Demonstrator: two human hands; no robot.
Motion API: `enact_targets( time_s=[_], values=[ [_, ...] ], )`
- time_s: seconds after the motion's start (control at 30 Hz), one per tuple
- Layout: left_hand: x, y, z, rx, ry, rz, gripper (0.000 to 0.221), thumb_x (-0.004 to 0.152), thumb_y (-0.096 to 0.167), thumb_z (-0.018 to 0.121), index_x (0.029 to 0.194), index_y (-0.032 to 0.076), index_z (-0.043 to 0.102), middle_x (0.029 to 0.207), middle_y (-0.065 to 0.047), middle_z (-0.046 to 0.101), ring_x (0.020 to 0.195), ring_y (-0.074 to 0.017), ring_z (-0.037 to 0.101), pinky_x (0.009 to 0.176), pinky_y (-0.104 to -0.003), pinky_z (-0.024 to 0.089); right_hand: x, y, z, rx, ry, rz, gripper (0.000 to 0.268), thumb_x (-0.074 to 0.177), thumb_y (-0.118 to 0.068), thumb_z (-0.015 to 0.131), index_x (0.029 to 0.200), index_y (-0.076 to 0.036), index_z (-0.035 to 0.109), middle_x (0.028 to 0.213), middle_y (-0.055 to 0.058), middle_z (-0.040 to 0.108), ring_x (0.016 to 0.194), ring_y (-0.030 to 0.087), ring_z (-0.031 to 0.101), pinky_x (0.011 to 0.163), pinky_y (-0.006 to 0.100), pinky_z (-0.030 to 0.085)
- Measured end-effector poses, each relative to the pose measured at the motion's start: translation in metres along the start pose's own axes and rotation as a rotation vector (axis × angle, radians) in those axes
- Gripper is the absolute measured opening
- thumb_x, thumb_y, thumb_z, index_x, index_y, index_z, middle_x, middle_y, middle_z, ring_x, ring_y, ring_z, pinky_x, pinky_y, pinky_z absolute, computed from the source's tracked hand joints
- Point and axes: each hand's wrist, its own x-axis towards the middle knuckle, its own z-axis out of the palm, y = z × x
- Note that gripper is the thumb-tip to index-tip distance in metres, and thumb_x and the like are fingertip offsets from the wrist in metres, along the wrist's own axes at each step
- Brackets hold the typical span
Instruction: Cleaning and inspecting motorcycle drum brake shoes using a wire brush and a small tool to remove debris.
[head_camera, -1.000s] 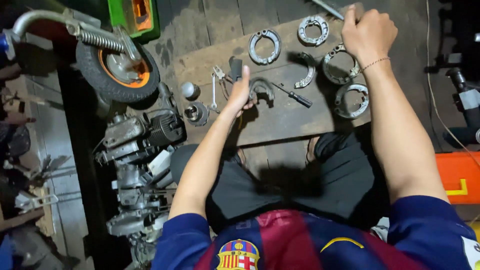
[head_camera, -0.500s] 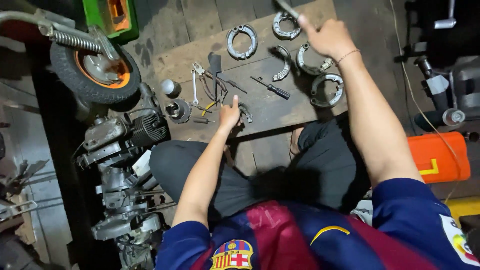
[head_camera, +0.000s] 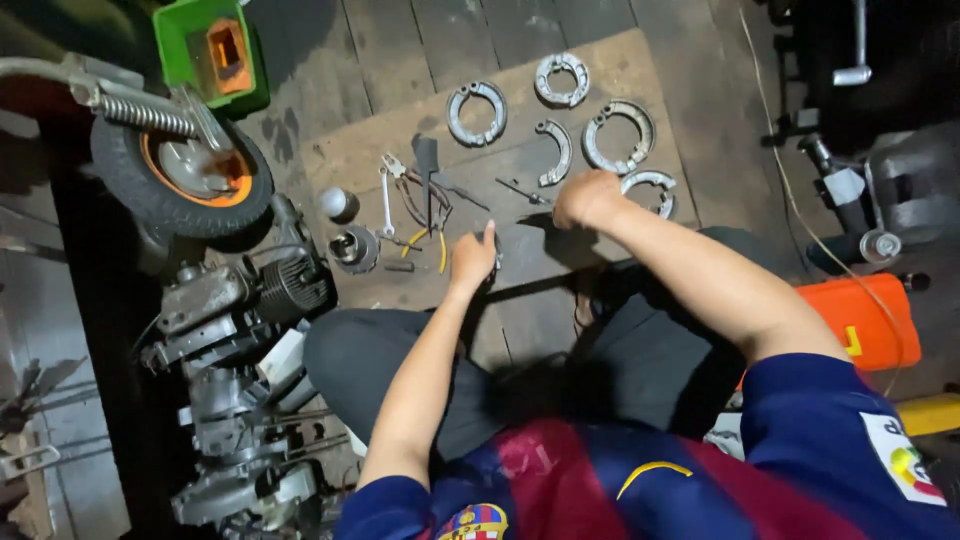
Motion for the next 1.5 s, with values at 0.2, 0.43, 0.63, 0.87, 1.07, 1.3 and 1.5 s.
enact_targets(
  time_s=[0.2, 0.43, 0.63, 0.87, 1.07, 1.3, 1.5],
  values=[
    [-0.008, 0.020, -0.012, 0.010, -0.011, 0.012, 0.073, 0.107, 0.049, 0.041, 0.127, -0.019, 0.061, 0.125, -0.038, 0.064, 0.127, -0.0455, 0.060, 0.103, -0.052, 0.052, 0.002, -0.029, 0.036, -0.156, 0.139, -0.037, 0.020, 0.090, -0.011, 0.067, 0.105, -0.006, 0.080, 0.099, 0.018, 0.077, 0.091, 0.042, 0.072, 0.064, 0.067, 0.052],
    [0.001, 0.021, -0.007, -0.006, 0.034, 0.015, 0.071, 0.105, 0.049, 0.043, 0.120, -0.016, 0.066, 0.116, -0.037, 0.067, 0.120, -0.0457, 0.064, 0.096, -0.052, 0.056, 0.021, -0.062, 0.046, -0.187, 0.025, -0.008, 0.018, 0.087, -0.015, 0.075, 0.102, -0.006, 0.078, 0.086, 0.012, 0.075, 0.079, 0.034, 0.072, 0.054, 0.056, 0.057],
    [-0.006, 0.024, -0.016, 0.016, 0.077, -0.003, 0.066, 0.106, 0.042, 0.043, 0.112, -0.019, 0.069, 0.111, -0.040, 0.068, 0.115, -0.0492, 0.065, 0.095, -0.053, 0.056, 0.005, -0.075, 0.049, -0.130, 0.008, 0.033, 0.015, 0.094, -0.005, 0.065, 0.103, -0.008, 0.077, 0.088, 0.005, 0.073, 0.079, 0.026, 0.071, 0.053, 0.054, 0.057],
    [-0.011, 0.027, -0.023, 0.120, 0.085, -0.014, 0.068, 0.104, 0.050, 0.041, 0.118, -0.010, 0.069, 0.113, -0.034, 0.070, 0.113, -0.0452, 0.068, 0.091, -0.054, 0.058, -0.027, -0.061, 0.045, -0.108, 0.047, 0.036, 0.018, 0.099, -0.010, 0.061, 0.106, -0.007, 0.078, 0.096, 0.007, 0.077, 0.088, 0.030, 0.074, 0.057, 0.060, 0.057],
    [-0.001, -0.001, -0.016, 0.228, 0.125, 0.030, 0.069, 0.101, 0.055, 0.049, 0.127, -0.008, 0.064, 0.114, -0.034, 0.069, 0.112, -0.0454, 0.069, 0.088, -0.056, 0.059, -0.066, -0.031, 0.046, 0.025, 0.139, 0.004, 0.025, 0.098, -0.021, 0.058, 0.103, -0.010, 0.080, 0.093, 0.005, 0.079, 0.090, 0.031, 0.077, 0.057, 0.060, 0.059],
    [0.014, -0.028, -0.015, 0.141, 0.074, -0.015, 0.063, 0.107, 0.038, 0.044, 0.148, -0.010, 0.045, 0.131, -0.037, 0.060, 0.125, -0.0475, 0.061, 0.095, -0.063, 0.053, -0.059, 0.001, 0.048, 0.279, 0.141, 0.011, 0.042, 0.100, -0.033, 0.055, 0.109, 0.000, 0.078, 0.101, 0.021, 0.078, 0.102, 0.037, 0.075, 0.070, 0.055, 0.061],
    [0.040, -0.053, -0.003, 0.123, -0.031, -0.144, 0.077, 0.098, 0.045, 0.062, 0.154, -0.001, 0.037, 0.141, -0.033, 0.057, 0.131, -0.0467, 0.057, 0.099, -0.067, 0.049, -0.039, 0.020, 0.063, 0.546, -0.030, 0.090, 0.073, 0.100, -0.055, 0.042, 0.123, 0.008, 0.072, 0.116, 0.033, 0.072, 0.117, 0.046, 0.068, 0.085, 0.060, 0.057]
  ],
)
